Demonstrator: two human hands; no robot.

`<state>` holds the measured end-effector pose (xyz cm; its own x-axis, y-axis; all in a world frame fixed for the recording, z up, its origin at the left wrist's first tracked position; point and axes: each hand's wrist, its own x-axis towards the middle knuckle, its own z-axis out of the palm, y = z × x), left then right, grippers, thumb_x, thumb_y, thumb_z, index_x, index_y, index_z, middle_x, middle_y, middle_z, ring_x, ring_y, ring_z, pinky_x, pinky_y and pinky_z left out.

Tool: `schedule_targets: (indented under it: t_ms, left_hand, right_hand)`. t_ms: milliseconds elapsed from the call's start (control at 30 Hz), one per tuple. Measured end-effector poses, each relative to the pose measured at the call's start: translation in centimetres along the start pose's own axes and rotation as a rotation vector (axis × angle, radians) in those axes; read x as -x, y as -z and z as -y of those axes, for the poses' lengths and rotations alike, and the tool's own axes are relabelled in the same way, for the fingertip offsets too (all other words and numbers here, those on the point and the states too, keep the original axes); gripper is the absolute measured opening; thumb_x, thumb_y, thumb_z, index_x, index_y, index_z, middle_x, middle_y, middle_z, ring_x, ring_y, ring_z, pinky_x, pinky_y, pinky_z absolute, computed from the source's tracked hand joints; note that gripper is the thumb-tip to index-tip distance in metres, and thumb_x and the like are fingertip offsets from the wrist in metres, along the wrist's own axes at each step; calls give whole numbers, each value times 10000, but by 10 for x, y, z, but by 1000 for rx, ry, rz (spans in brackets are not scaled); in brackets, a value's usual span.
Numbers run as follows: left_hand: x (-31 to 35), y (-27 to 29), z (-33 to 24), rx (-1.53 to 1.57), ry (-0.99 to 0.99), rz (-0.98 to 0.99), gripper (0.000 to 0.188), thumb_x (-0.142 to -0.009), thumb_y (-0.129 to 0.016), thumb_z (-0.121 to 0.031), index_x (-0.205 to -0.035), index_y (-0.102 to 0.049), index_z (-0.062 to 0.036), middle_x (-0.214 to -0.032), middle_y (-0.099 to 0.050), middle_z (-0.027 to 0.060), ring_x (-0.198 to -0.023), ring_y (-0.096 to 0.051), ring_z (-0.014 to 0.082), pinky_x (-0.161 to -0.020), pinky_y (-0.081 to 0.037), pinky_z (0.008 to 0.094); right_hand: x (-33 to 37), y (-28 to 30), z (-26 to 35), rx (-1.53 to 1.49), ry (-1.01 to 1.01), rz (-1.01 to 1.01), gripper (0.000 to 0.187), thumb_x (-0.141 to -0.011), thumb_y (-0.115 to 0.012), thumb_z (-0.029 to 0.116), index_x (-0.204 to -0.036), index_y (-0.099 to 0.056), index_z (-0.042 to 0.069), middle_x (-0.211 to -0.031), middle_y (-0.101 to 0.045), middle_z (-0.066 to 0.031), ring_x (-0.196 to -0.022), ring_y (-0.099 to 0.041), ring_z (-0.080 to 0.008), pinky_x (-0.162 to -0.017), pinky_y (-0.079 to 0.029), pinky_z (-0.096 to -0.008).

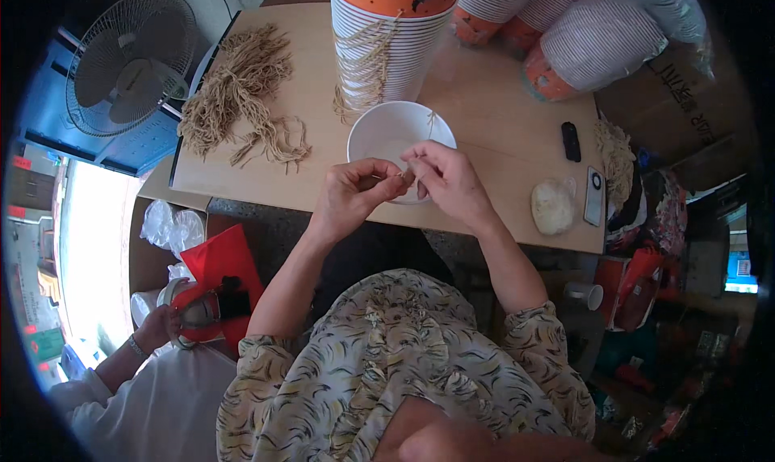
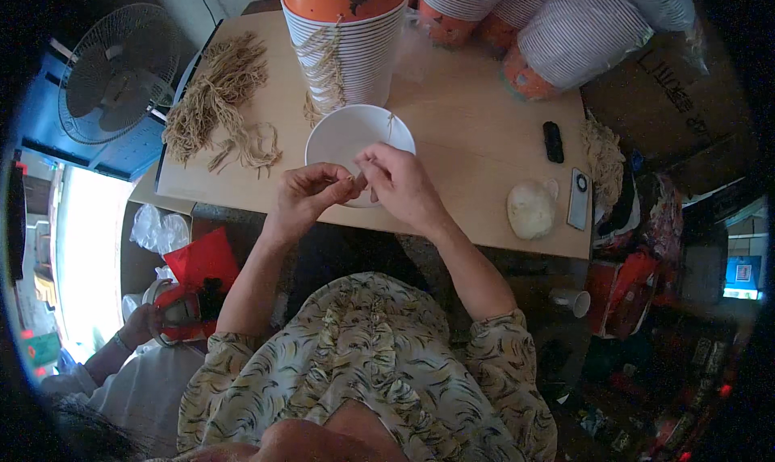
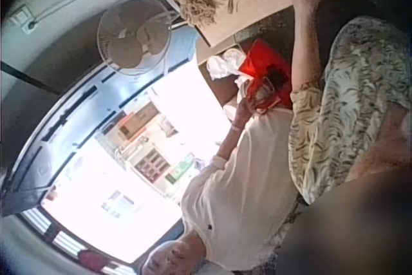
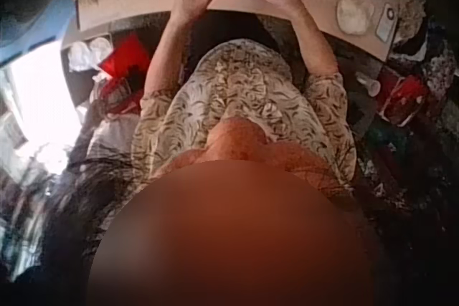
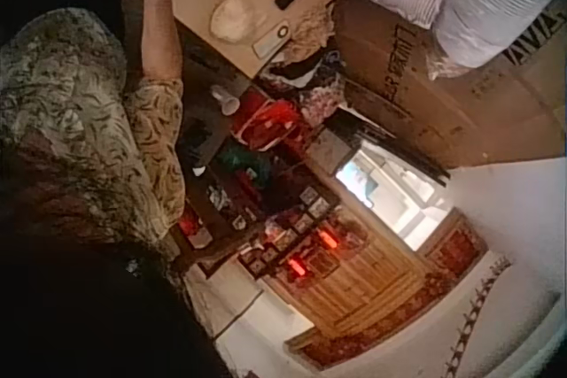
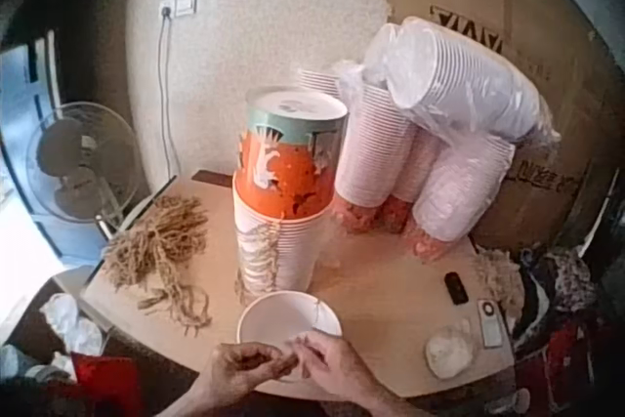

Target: Tying decorative strings onto pre-printed paper cups for packaging.

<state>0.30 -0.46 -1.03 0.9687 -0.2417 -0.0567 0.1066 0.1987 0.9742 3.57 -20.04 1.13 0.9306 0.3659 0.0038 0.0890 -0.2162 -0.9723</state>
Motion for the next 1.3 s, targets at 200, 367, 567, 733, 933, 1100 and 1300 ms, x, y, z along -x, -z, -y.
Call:
schedule_targets:
  t_ms: [200,367,567,733,933,1100,1300]
  left_hand:
    - [1,-2,-5,-26,37,-12,99,-941,-684,-33,-1009,-688,39,-914,-723,59,-864,-696,118,-800,-578,256]
    - [0,-2,-2,56,25,-35,83,-925,-695,-10,-996,-670,25,-904,-717,58,-839,-702,121,-786,-583,258]
    - [-1,1,0,29,14,-10,73,-916,-700,8,-973,-655,19,-899,-717,65,-828,-710,126,-766,-588,254]
    - [-1,0,-3,27,8,28,64,-918,-701,12,-938,-640,13,-883,-713,66,-830,-714,127,-758,-593,252]
    - [2,1,-4,73,42,59,85,-930,-698,-10,-964,-622,6,-904,-715,87,-833,-730,161,-755,-610,268]
    - [2,1,-5,150,62,88,83,-963,-669,-54,-987,-608,-5,-929,-718,97,-815,-708,144,-730,-578,251]
    - [4,-3,-7,227,111,73,177,-963,-665,-57,-1120,-603,-4,-1016,-729,114,-823,-690,138,-722,-548,248]
  right_hand:
    - [3,8,0,-84,-117,171,137,-1010,-556,57,-1087,-632,-27,-755,-626,10,-641,-542,-35,-571,-440,-206]
    - [7,10,11,-101,-174,182,116,-978,-606,49,-1063,-642,-21,-708,-612,28,-617,-540,-25,-554,-432,-200]
    - [4,15,5,-86,-133,235,109,-947,-628,15,-1049,-645,-20,-706,-630,29,-609,-570,-31,-557,-444,-200]
    - [1,23,0,-134,-109,312,92,-946,-626,26,-1028,-638,-14,-707,-634,25,-621,-583,-35,-560,-453,-203]
    - [-2,25,-1,-252,-115,356,99,-964,-659,118,-1012,-649,32,-730,-635,33,-625,-590,-22,-549,-438,-182]
    - [0,21,0,-351,-150,293,127,-957,-684,167,-999,-651,52,-768,-647,32,-620,-598,-18,-521,-418,-159]
    - [1,21,1,-387,-125,240,140,-967,-675,177,-999,-644,44,-790,-662,10,-611,-594,-14,-483,-397,-150]
